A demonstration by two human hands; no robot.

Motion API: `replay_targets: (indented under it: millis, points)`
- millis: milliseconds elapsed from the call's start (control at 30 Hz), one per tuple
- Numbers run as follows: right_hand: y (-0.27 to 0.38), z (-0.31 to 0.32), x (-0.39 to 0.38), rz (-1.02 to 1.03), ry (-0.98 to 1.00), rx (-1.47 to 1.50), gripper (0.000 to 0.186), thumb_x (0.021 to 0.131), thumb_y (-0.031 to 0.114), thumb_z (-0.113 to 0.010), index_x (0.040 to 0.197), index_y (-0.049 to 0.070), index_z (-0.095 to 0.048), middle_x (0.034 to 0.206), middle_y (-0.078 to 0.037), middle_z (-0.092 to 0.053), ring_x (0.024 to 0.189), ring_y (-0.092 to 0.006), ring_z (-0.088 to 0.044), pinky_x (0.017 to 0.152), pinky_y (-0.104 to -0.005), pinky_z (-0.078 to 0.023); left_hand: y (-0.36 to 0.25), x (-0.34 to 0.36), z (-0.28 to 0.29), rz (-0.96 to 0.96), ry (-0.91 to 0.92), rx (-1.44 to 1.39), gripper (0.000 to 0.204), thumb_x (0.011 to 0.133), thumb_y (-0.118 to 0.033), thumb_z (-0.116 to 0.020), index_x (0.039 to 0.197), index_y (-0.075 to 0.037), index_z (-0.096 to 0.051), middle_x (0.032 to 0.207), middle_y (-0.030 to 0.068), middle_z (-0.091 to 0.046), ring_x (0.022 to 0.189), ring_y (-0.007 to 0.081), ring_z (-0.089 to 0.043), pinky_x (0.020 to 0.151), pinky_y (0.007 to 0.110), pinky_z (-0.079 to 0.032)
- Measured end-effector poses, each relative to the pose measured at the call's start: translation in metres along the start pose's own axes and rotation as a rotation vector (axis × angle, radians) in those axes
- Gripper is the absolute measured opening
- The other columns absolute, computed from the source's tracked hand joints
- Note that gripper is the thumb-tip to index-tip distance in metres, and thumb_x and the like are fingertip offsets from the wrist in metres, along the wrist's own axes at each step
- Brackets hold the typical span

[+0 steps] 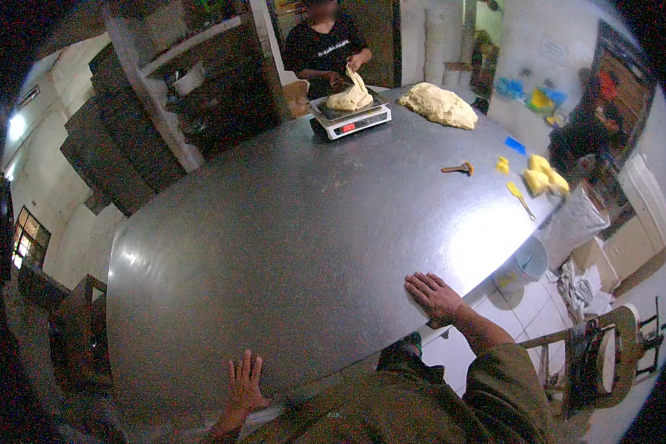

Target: The person wipes down a metal work surface with a small cloth, operates a manual dough divider to press and cut dough, greases a metal baking pan by hand, and then flattens a portion of dough into the greased pan.

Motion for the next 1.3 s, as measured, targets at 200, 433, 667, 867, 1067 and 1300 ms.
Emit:
replay_targets:
  millis: [200,433,667,867,1067,1300]
  points:
    - [0.001,0.002,-0.001,0.003,0.012,-0.016,0.118,0.060,0.027,-0.082,0.162,0.000,-0.027,0.170,-0.020,-0.029,0.157,-0.0395,-0.030,0.130,-0.0538,-0.022,-0.001,-0.002,0.000,-0.010,-0.040,-0.041,0.129,0.063,-0.055,-0.091,0.166,-0.010,-0.027,0.174,0.0242,-0.012,0.150,0.0518,-0.033,0.126,0.070,-0.007]
    - [-0.004,-0.008,-0.003,0.012,-0.018,-0.030,0.121,0.059,0.028,-0.083,0.162,0.001,-0.027,0.171,-0.020,-0.028,0.158,-0.0391,-0.029,0.130,-0.0538,-0.021,-0.005,-0.001,0.001,-0.021,-0.090,-0.061,0.130,0.061,-0.053,-0.092,0.165,-0.010,-0.027,0.173,0.0247,-0.014,0.148,0.0520,-0.035,0.124,0.072,-0.011]
    - [-0.005,-0.006,-0.002,-0.007,0.019,-0.014,0.130,0.054,0.033,-0.089,0.164,0.004,-0.025,0.172,-0.018,-0.026,0.158,-0.0378,-0.027,0.131,-0.0524,-0.021,-0.006,-0.001,0.007,-0.040,-0.061,-0.016,0.130,0.062,-0.052,-0.091,0.165,-0.010,-0.025,0.173,0.0258,-0.014,0.146,0.0512,-0.036,0.123,0.073,-0.012]
    - [-0.008,-0.012,-0.001,-0.007,0.001,-0.029,0.134,0.053,0.032,-0.092,0.165,0.005,-0.022,0.173,-0.017,-0.025,0.159,-0.0374,-0.026,0.131,-0.0518,-0.020,-0.006,0.001,0.010,-0.014,-0.015,-0.013,0.127,0.065,-0.054,-0.090,0.165,-0.009,-0.027,0.173,0.0254,-0.013,0.150,0.0506,-0.031,0.125,0.071,-0.010]
    - [-0.008,-0.010,-0.002,-0.012,0.026,-0.009,0.135,0.053,0.031,-0.092,0.165,0.006,-0.021,0.173,-0.017,-0.025,0.159,-0.0373,-0.027,0.131,-0.0523,-0.020,-0.006,0.001,0.010,-0.010,0.008,0.018,0.127,0.065,-0.054,-0.090,0.165,-0.009,-0.027,0.173,0.0250,-0.013,0.150,0.0514,-0.033,0.125,0.070,-0.010]
    - [-0.007,-0.009,-0.002,-0.019,0.022,-0.012,0.135,0.053,0.030,-0.092,0.165,0.005,-0.021,0.173,-0.017,-0.025,0.159,-0.0367,-0.025,0.131,-0.0522,-0.020,-0.005,-0.001,0.002,-0.019,-0.072,-0.033,0.129,0.061,-0.052,-0.093,0.164,-0.009,-0.028,0.173,0.0245,-0.013,0.148,0.0507,-0.036,0.124,0.071,-0.012]
Point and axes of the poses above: each hand's wrist, its own x-axis towards the middle knuckle, its own z-axis out of the back of the hand, y = z × x, the point moved 6 cm from there along x, towards the middle knuckle
